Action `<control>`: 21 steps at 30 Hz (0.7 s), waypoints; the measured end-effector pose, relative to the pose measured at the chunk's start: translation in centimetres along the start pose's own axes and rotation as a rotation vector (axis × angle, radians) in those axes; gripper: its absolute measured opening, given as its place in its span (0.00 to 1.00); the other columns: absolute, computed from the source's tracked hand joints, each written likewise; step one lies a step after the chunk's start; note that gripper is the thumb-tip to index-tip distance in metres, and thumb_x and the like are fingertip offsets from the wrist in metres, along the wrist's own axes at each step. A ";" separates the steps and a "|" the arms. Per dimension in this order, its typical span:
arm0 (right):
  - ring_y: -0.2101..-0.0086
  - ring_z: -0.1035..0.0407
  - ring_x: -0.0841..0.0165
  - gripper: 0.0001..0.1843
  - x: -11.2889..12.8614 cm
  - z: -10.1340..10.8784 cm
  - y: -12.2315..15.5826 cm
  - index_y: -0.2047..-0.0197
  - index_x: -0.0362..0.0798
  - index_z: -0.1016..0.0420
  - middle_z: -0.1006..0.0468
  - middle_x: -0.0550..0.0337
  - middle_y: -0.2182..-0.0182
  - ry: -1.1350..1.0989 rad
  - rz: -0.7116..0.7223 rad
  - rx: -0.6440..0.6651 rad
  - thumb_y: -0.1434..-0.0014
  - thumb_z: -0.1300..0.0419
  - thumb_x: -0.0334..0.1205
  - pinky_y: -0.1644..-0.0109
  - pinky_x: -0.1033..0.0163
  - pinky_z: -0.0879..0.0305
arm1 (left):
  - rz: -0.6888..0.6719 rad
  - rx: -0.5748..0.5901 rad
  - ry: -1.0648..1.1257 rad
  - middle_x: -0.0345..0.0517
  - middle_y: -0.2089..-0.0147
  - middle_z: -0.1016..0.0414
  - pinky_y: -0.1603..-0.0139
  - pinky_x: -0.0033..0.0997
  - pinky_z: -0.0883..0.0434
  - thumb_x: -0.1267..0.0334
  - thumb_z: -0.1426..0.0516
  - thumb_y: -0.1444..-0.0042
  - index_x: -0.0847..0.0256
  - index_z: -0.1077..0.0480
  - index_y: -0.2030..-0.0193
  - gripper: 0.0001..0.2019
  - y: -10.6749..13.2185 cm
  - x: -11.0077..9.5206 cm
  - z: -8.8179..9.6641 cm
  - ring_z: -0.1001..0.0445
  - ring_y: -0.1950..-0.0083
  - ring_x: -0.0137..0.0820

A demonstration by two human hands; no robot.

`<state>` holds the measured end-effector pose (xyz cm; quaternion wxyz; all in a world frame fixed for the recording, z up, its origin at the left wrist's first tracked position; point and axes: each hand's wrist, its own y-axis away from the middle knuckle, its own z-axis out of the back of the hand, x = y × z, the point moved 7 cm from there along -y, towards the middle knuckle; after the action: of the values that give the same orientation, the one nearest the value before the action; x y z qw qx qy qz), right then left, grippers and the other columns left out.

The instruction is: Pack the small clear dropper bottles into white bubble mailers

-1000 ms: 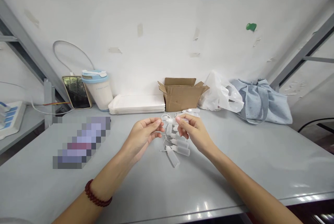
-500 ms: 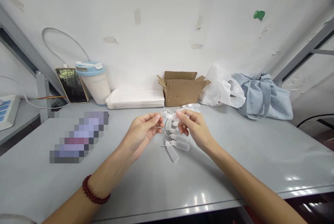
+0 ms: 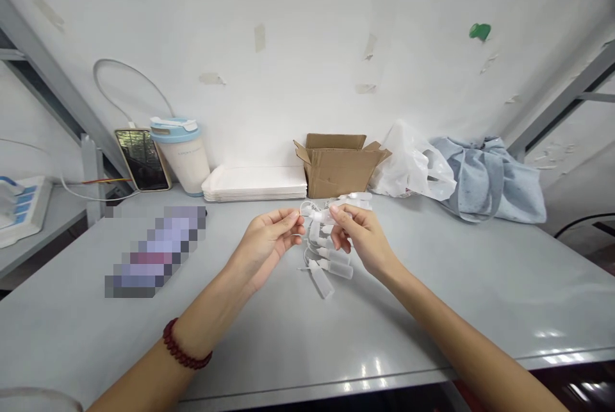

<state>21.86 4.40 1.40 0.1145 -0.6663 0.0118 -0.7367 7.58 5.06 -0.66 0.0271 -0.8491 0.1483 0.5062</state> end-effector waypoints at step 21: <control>0.85 0.45 0.76 0.21 -0.2 -0.4 -0.2 0.75 0.47 0.39 0.31 0.65 0.86 -0.010 0.000 -0.003 0.42 0.48 0.57 0.78 0.68 0.49 | 0.000 -0.008 0.042 0.44 0.71 0.30 0.70 0.23 0.34 0.68 0.37 0.53 0.70 0.27 0.72 0.06 -0.1 -0.1 0.1 0.32 0.71 0.23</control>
<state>21.44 4.59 1.22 0.1137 -0.6702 0.0123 -0.7333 7.53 5.15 -0.64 0.0206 -0.8597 0.1471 0.4887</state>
